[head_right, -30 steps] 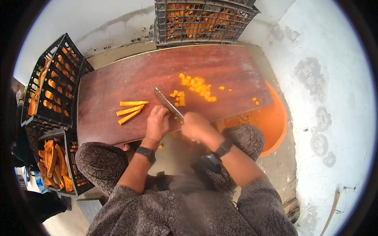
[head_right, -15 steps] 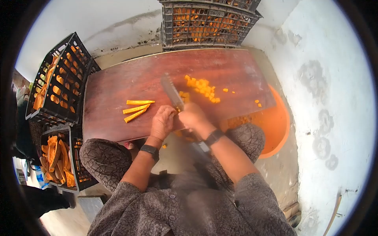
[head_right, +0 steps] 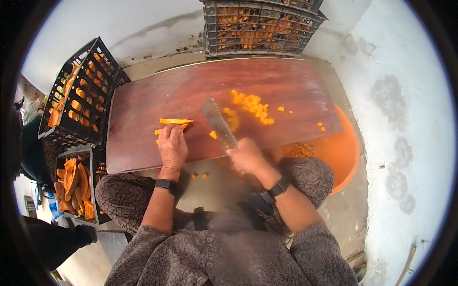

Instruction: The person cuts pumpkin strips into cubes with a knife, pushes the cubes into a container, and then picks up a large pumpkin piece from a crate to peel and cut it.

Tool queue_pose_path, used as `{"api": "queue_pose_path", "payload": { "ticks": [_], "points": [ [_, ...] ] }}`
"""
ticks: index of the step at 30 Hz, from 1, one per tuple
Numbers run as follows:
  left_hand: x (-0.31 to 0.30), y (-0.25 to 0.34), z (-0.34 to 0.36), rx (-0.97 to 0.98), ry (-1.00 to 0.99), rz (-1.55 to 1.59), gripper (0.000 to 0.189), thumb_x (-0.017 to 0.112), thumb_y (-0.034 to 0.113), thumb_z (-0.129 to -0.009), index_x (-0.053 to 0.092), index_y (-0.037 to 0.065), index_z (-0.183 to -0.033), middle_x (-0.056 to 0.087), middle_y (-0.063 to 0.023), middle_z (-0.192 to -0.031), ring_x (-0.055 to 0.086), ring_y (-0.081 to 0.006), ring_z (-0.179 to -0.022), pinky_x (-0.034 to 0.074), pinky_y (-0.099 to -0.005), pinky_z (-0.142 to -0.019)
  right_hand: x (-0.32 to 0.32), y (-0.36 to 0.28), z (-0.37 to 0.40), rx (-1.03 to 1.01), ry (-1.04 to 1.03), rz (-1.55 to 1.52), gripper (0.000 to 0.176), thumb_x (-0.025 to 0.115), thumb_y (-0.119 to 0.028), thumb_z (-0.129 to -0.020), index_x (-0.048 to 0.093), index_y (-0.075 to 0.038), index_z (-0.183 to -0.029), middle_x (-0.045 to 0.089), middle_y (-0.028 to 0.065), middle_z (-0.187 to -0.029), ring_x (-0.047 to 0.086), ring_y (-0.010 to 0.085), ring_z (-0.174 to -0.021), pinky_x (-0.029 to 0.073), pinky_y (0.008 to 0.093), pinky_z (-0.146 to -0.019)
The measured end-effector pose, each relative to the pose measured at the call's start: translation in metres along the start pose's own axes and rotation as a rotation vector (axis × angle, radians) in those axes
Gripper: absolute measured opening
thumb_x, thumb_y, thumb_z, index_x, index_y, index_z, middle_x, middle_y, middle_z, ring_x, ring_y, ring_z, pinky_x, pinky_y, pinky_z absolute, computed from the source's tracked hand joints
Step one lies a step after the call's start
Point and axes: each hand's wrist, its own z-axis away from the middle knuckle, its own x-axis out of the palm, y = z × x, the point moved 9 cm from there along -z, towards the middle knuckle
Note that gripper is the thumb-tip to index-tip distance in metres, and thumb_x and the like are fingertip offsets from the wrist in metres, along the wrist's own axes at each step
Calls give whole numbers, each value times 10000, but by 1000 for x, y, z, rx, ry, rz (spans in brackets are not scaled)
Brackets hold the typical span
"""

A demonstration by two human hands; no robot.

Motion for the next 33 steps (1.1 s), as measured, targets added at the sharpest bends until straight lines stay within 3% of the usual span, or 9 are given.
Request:
{"api": "queue_pose_path", "payload": {
  "ticks": [8,15,21,28,30,31,33],
  "points": [
    [-1,-50,21,-209,-199,-331,217,675,73,-783,622,51,-992,615,-110,-1061,557,-312,-1031,411,-441,-923,-1,-8,12,-54,1,-7,324,600,-183,-924,565,26,-678,568,115,-535,565,213,-423,445,368,-419],
    [3,-56,24,-247,-227,-199,216,699,62,-766,631,81,-971,611,-118,-1017,555,-322,-1013,418,-440,-913,13,6,2,-45,-68,130,302,605,-190,-914,580,63,-752,571,86,-576,554,163,-438,470,319,-397],
    [23,-19,24,8,-204,90,233,719,48,-723,642,77,-941,590,-125,-944,561,-344,-931,467,-457,-828,-12,13,-6,-12,109,45,297,606,-191,-908,578,59,-751,568,89,-560,577,166,-446,478,310,-400],
    [53,25,25,82,-273,199,242,729,87,-714,643,74,-940,575,-113,-914,554,-326,-891,472,-438,-809,-17,17,-6,-42,173,12,308,597,-199,-912,567,46,-729,568,86,-556,578,164,-447,468,306,-398],
    [57,32,24,85,-294,218,237,725,71,-729,646,69,-953,589,-116,-928,564,-327,-904,476,-431,-820,-20,9,-7,-179,248,234,317,617,-258,-898,670,46,-825,654,243,-728,667,396,-713,512,470,-666],
    [59,36,24,93,-314,235,233,720,54,-744,650,64,-966,603,-118,-941,574,-328,-916,479,-424,-831,-20,8,-5,-177,250,236,317,617,-258,-898,670,46,-825,654,243,-728,667,396,-713,512,470,-666],
    [60,41,22,94,-307,242,230,716,51,-746,649,64,-966,600,-118,-935,572,-327,-911,478,-421,-828,-22,4,3,-133,250,363,335,622,-287,-885,679,40,-842,653,274,-836,637,446,-859,490,490,-783]
  ]
}}
